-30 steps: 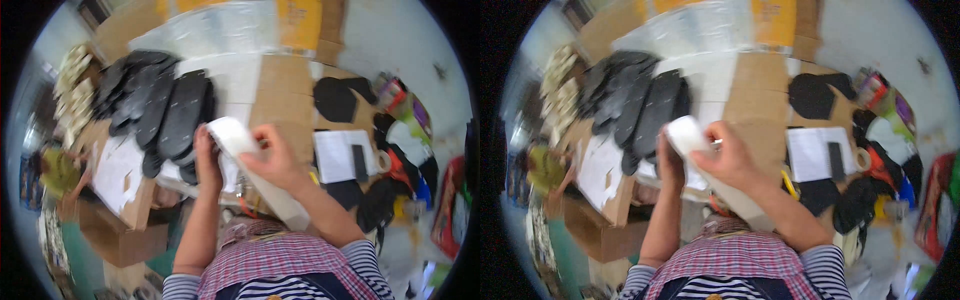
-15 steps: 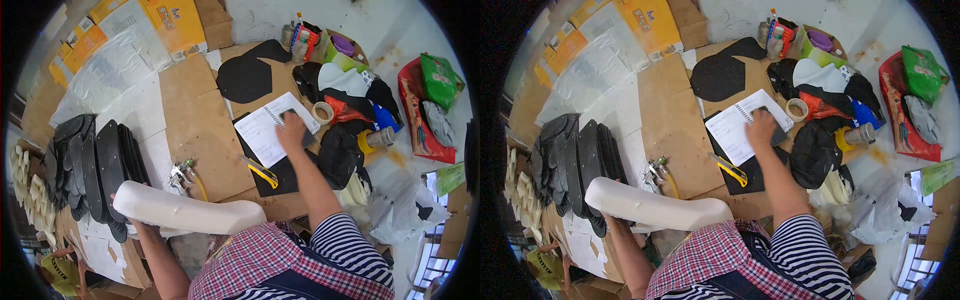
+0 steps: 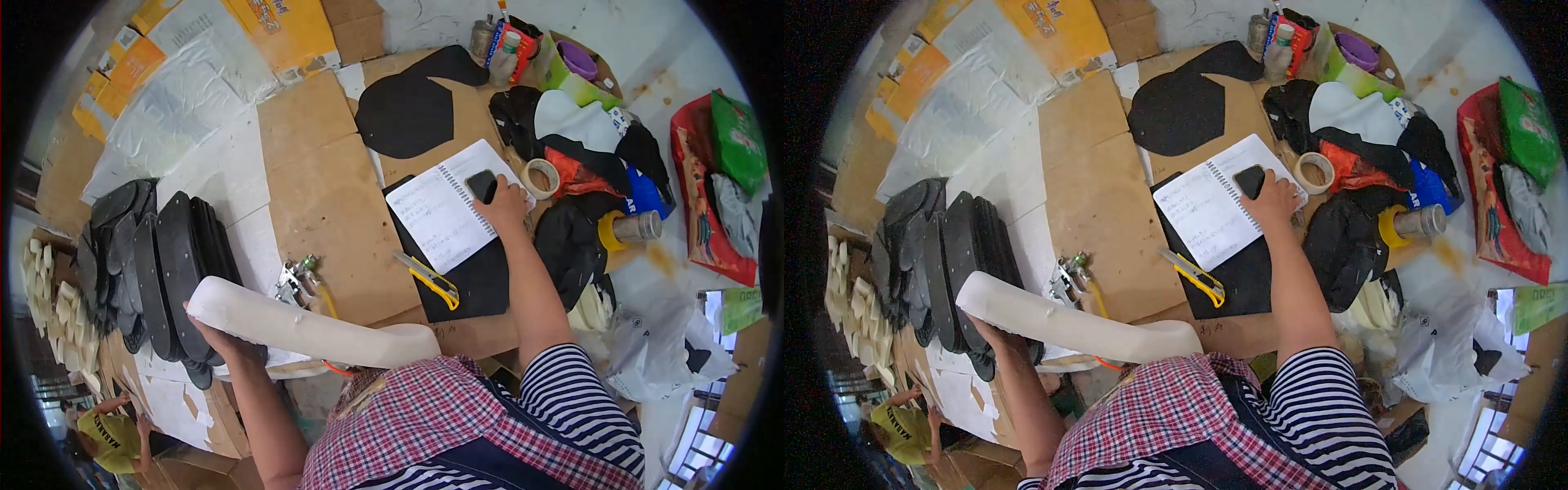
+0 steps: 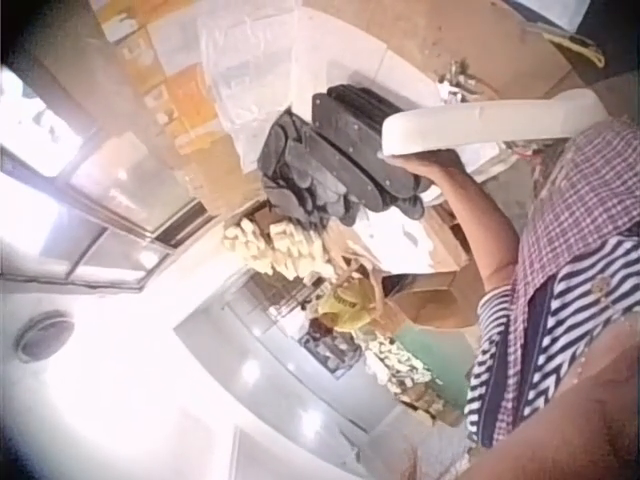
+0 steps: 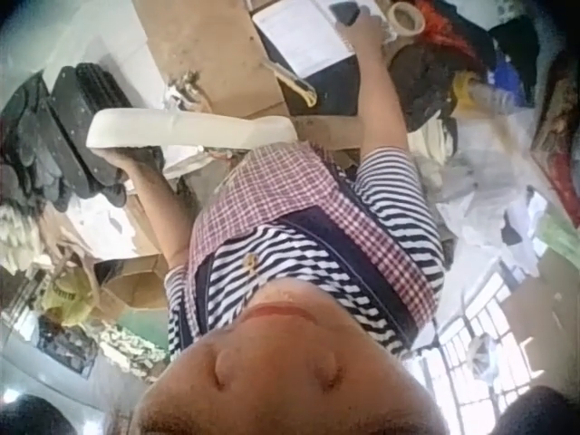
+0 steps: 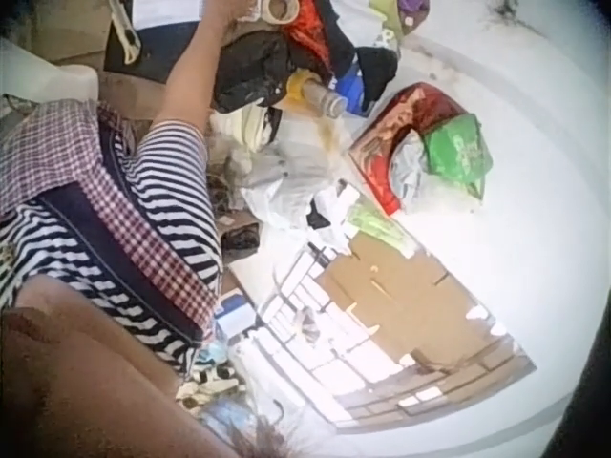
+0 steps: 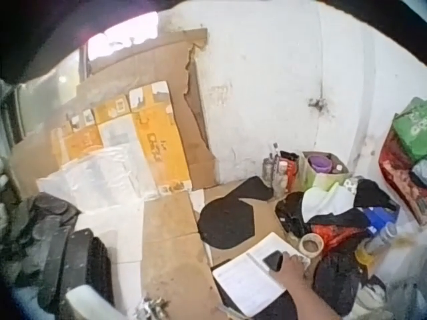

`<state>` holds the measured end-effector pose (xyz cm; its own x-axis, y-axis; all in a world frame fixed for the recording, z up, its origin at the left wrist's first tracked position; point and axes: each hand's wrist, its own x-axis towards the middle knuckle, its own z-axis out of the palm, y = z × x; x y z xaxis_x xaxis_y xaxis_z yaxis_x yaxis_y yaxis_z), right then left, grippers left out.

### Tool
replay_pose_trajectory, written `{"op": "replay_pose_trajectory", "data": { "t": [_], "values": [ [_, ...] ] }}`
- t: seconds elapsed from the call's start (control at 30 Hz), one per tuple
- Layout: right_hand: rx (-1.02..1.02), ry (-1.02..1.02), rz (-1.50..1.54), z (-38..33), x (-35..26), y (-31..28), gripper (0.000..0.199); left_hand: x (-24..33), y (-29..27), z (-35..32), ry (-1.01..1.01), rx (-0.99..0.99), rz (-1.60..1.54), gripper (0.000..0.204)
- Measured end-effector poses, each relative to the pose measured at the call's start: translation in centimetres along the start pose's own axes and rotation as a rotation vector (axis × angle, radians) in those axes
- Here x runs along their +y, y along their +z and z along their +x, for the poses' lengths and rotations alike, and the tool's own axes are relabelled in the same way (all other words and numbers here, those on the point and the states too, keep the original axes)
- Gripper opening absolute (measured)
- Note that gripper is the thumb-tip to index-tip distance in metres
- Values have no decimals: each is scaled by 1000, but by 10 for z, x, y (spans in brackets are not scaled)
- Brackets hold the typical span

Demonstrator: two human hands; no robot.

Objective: Applying foam padding and adhesive tape to shoe soles and organizing them on a workbench.

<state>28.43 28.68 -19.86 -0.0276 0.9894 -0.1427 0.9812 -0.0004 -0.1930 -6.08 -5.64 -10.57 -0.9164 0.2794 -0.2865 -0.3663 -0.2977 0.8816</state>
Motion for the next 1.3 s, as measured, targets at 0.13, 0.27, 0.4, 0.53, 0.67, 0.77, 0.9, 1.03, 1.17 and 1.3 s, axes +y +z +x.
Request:
{"op": "replay_pose_trajectory", "data": {
  "t": [0.13, 0.27, 0.4, 0.53, 0.67, 0.77, 0.9, 1.03, 1.17, 1.3],
  "values": [
    [-8, 25, 62, -2, 3, -2, 82, -3, -11, 10, -4, 42, 16, 58],
    [33, 47, 149, 0, 7, 1, 77, -8, -12, 11, 6, 52, -2, 58],
    [117, -58, 94, -10, 9, 9, 75, -11, -15, 15, 35, 24, -6, 57],
    [274, -539, 105, -72, -30, 16, 65, -15, -48, 24, 73, 20, 25, 51],
    [233, -584, 124, -109, -46, 55, 58, -19, -52, 27, 83, 6, 216, 49],
    [141, -586, 115, -112, -49, 58, 56, -16, -65, 28, 84, -154, 104, 50],
    [-102, -519, 34, -111, -65, 38, 50, -11, -58, 13, 45, -47, 64, 43],
    [-62, -556, -6, -109, -72, 46, 53, -22, -85, 34, 54, -175, 4, 46],
    [-68, -525, 155, -91, -63, 27, 49, -36, -130, 67, 61, -554, -55, 49],
    [65, -292, 525, -53, -26, -17, 52, -41, -214, 112, 112, -808, -39, 50]
  ]
}}
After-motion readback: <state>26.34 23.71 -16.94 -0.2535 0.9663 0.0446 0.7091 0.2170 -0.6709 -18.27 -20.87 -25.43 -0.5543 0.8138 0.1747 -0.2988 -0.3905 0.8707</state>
